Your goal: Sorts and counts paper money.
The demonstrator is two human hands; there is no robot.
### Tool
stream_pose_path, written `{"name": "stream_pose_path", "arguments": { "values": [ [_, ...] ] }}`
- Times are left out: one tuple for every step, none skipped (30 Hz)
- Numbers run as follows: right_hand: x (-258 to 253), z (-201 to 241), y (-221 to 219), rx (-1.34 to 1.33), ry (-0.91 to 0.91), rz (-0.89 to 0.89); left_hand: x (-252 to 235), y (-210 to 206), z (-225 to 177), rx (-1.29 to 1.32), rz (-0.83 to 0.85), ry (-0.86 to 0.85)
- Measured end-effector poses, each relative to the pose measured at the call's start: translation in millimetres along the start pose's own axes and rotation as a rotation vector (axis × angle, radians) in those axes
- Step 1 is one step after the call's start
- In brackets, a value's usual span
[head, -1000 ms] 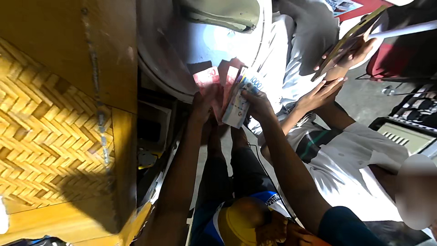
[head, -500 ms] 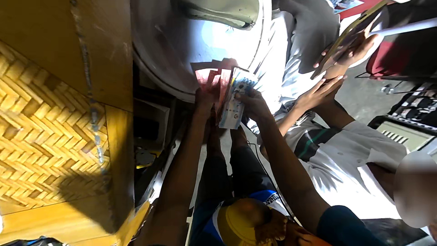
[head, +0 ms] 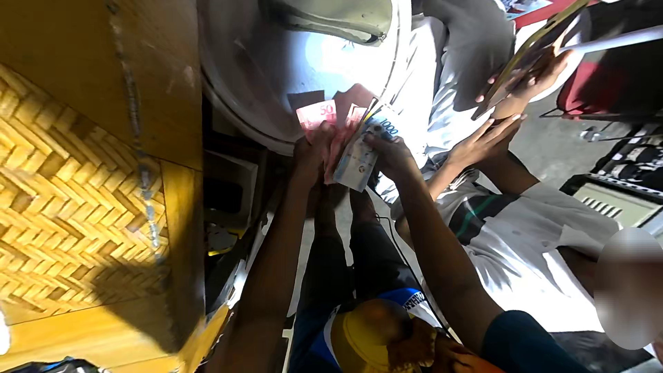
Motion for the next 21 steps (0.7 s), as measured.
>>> {"name": "stream_pose_path", "arguments": {
  "values": [
    [1, 0, 2, 0.003, -0.006, -0.001, -1, 3, 1, -0.006, -0.001, 0.023],
    [2, -1, 3, 0.014, -0.011, -0.005, -2, 5, 2, -0.004, 0.0, 0.03],
    [3, -1, 4, 0.024, -0.015, -0.011, -5, 7, 3, 0.014, 0.0, 0.021],
    [4, -2, 5, 0.031, -0.019, -0.013, -6, 8, 3, 0.034, 0.0, 0.007],
    [5, -3, 5, 0.037, -0.024, -0.013, -7, 8, 2, 0.046, -0.006, -0.003],
    [7, -4, 5, 0.042, -0.03, -0.016, -9, 8, 1, 0.044, -0.016, -0.009],
    [8, -5, 4, 0.041, -0.032, -0.015, -10, 9, 1, 0.034, -0.024, -0.011],
    [9, -6, 4, 0.039, -0.032, -0.014, -11, 9, 2, 0.019, -0.027, -0.011],
    [9, -7, 3, 0.041, -0.028, -0.007, -13, 8, 2, 0.006, -0.025, -0.016],
    [9, -7, 3, 0.043, -0.023, 0.004, -13, 8, 2, 0.005, -0.02, -0.018],
    [10, -8, 2, 0.045, -0.019, 0.018, -12, 7, 2, 0.01, -0.016, -0.016],
    [10, -8, 2, 0.042, -0.012, 0.028, -11, 6, 1, 0.021, -0.021, -0.01],
    [10, -8, 1, 0.04, -0.01, 0.029, -10, 5, 0, 0.027, -0.029, -0.003],
    [11, -8, 1, 0.04, -0.012, 0.023, -9, 4, 1, 0.021, -0.021, 0.006],
    [12, -8, 0, 0.047, -0.018, 0.022, -9, 2, 2, 0.006, -0.001, 0.021],
    [13, -8, -1, 0.063, -0.025, 0.023, -8, 0, 3, -0.012, 0.016, 0.044],
    [13, -9, -3, 0.069, -0.03, 0.026, -7, -3, 3, -0.021, 0.03, 0.067],
    [14, -8, -5, 0.064, -0.026, 0.035, -5, -6, 3, -0.017, 0.041, 0.078],
    [15, -8, -7, 0.053, -0.02, 0.045, -2, -8, 2, -0.019, 0.054, 0.099],
    [16, -8, -10, 0.05, -0.013, 0.062, 1, -11, 2, -0.033, 0.062, 0.12],
    [16, -7, -12, 0.053, -0.008, 0.079, 2, -13, 2, -0.056, 0.075, 0.136]
  ]
}}
Point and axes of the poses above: each hand's wrist, its own x-axis away from the middle knuckle, its own y-axis out of the back of the hand, z = x × y, the point moved 9 cm from there along -x, towards the middle knuckle, and after that the axes turned 5 degrees about x, right-handed, at the moved point
